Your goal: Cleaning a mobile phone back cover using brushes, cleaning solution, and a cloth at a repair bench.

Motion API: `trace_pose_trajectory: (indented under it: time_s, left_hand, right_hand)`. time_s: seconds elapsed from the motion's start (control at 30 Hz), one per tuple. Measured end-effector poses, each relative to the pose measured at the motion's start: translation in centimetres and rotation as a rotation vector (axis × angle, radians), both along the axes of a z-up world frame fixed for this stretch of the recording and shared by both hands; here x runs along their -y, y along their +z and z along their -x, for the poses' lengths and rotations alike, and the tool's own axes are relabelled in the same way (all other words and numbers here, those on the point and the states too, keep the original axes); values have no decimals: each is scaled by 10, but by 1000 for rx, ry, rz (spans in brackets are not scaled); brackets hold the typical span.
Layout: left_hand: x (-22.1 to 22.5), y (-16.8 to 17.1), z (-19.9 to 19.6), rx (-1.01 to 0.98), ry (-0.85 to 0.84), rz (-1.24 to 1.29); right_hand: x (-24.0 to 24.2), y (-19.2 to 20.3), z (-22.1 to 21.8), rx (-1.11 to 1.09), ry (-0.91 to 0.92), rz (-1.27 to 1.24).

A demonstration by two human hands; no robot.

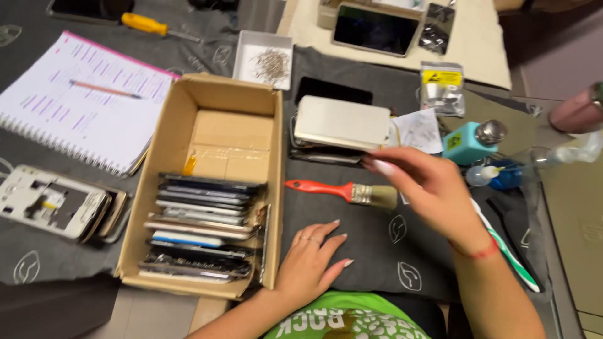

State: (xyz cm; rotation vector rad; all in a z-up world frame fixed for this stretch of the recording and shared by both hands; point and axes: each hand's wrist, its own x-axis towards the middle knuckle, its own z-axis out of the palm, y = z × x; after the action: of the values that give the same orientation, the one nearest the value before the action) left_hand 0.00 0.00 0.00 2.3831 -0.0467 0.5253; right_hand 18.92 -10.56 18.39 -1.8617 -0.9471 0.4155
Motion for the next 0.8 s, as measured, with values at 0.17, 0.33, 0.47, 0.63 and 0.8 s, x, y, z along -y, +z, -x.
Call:
trace_pose_trajectory:
  time_s: [0.17, 0.33, 0.47, 0.63, 0.8]
  left_hand:
    - [3, 3, -3, -22, -6, -59]
    - [7, 7, -9, -87, -6, -91]
    - [19, 20, -13, -63, 68, -145]
    - [22, 70, -24, -46, 87, -256]
    - [-4, 121, -57, 1, 88, -359]
  right_hand:
    - [91, -40, -10, -190, -338, 37]
    - [134, -70, -1, -262, -425, 120]
    - [147, -113, -4, -376, -470, 37]
    - [140, -156, -9, 25, -289, 48]
    - [141, -174, -14, 307, -112, -150]
